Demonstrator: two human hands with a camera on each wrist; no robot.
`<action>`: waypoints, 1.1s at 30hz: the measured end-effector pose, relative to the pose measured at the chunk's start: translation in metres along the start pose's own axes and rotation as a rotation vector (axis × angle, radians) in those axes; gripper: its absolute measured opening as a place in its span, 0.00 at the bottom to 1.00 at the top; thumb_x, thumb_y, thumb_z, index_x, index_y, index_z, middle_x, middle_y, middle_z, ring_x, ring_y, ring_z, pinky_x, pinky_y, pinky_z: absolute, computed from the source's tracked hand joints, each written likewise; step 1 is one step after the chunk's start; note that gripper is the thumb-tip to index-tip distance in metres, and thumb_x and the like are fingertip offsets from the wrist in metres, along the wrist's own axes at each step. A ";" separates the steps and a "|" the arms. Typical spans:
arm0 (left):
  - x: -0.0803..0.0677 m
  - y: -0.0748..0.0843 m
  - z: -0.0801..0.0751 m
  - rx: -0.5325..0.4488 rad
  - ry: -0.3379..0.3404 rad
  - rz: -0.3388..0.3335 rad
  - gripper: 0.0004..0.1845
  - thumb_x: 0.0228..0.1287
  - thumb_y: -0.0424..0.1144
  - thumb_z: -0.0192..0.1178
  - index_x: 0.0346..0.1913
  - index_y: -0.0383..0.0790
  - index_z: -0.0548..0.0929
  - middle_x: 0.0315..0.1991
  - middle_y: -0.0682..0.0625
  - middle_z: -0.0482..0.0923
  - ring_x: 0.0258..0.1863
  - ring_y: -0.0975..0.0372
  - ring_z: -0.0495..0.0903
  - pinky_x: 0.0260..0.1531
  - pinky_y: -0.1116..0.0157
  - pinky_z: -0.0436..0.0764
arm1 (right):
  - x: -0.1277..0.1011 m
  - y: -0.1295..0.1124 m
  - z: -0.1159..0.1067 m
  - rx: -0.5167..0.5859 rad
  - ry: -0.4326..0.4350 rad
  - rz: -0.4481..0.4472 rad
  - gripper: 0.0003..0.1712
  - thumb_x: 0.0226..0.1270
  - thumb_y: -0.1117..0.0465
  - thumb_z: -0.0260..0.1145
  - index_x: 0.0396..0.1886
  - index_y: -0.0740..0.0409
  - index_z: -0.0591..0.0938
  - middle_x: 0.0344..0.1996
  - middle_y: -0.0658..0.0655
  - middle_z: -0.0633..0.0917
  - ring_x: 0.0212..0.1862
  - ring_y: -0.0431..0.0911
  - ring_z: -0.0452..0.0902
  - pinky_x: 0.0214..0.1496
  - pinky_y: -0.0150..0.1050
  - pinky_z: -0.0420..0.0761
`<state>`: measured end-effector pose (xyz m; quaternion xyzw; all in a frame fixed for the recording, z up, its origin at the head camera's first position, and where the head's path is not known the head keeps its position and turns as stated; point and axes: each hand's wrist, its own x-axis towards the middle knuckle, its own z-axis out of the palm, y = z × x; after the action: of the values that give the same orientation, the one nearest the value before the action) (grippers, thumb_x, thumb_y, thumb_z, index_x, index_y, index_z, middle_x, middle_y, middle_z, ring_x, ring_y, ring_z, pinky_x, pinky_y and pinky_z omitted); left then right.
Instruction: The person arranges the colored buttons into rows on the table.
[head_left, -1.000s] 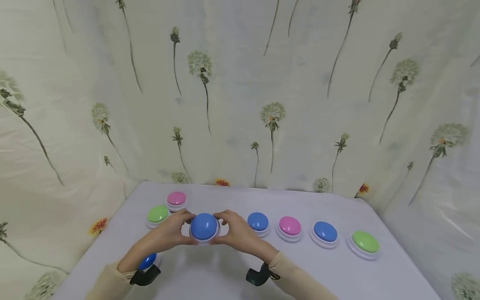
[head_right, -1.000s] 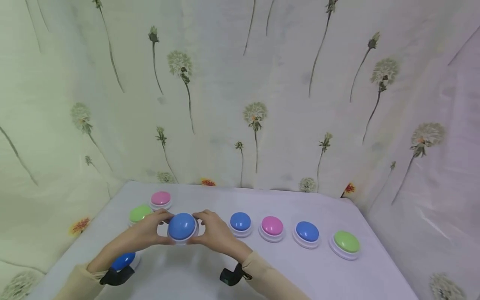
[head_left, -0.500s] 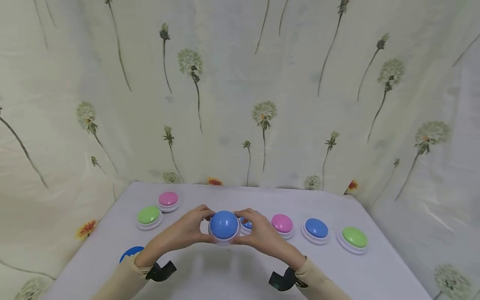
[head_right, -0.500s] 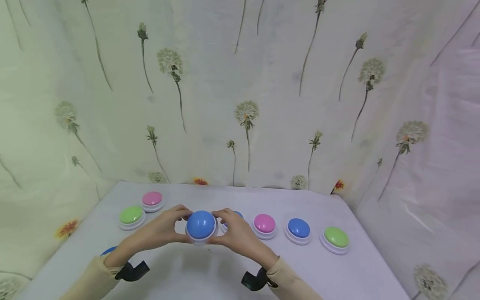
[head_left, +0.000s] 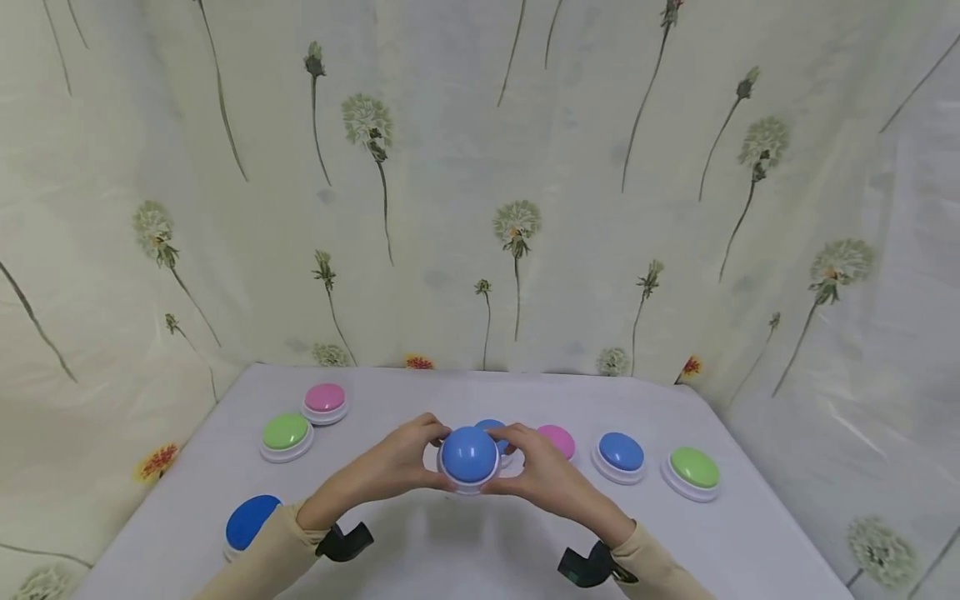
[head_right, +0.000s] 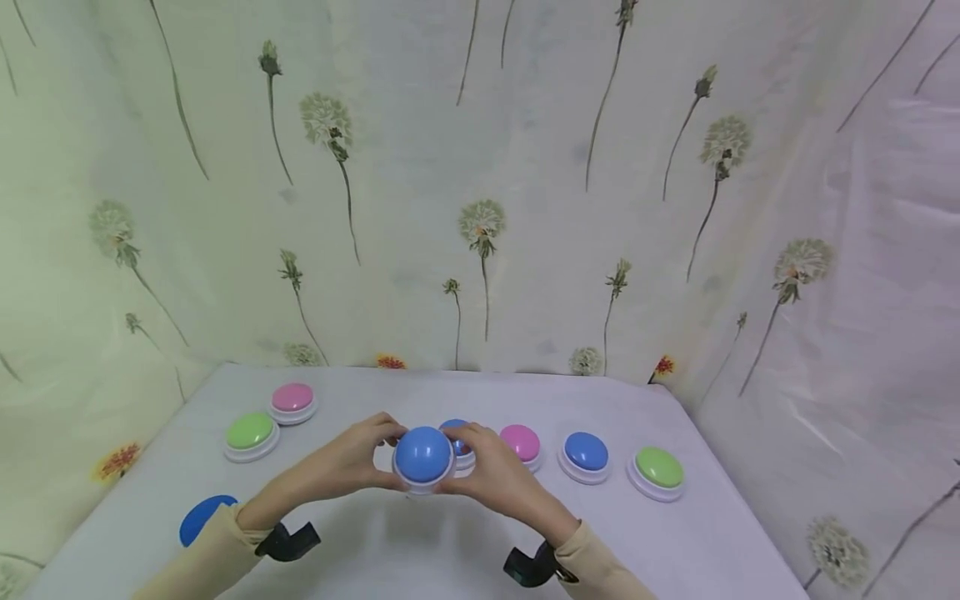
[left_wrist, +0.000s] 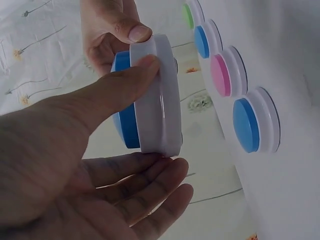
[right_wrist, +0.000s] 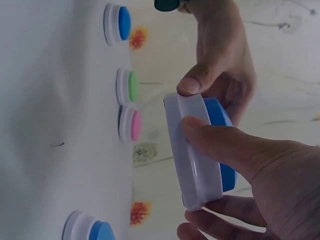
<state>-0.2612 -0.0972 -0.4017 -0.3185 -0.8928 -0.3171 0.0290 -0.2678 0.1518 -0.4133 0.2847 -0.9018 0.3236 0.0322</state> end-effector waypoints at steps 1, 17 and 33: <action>0.001 0.000 0.002 0.000 -0.005 -0.006 0.33 0.46 0.46 0.76 0.53 0.32 0.79 0.46 0.50 0.76 0.48 0.57 0.78 0.51 0.56 0.80 | -0.001 0.002 0.000 0.003 -0.007 0.006 0.40 0.44 0.40 0.78 0.59 0.47 0.78 0.46 0.42 0.80 0.47 0.44 0.75 0.47 0.39 0.79; 0.020 -0.019 0.057 -0.032 -0.076 -0.092 0.31 0.42 0.46 0.78 0.49 0.33 0.82 0.41 0.51 0.78 0.43 0.64 0.79 0.47 0.67 0.80 | -0.007 0.049 0.018 0.025 -0.122 0.023 0.38 0.45 0.48 0.79 0.56 0.58 0.80 0.50 0.53 0.84 0.48 0.49 0.78 0.48 0.49 0.81; 0.021 -0.034 0.085 -0.046 -0.150 -0.161 0.30 0.39 0.46 0.79 0.46 0.32 0.83 0.36 0.52 0.79 0.35 0.67 0.76 0.39 0.72 0.78 | -0.012 0.071 0.043 -0.046 -0.190 0.012 0.40 0.44 0.48 0.79 0.55 0.63 0.80 0.45 0.53 0.84 0.45 0.48 0.79 0.47 0.41 0.81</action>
<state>-0.2846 -0.0561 -0.4830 -0.2693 -0.9076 -0.3143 -0.0708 -0.2901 0.1763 -0.4902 0.3077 -0.9097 0.2744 -0.0490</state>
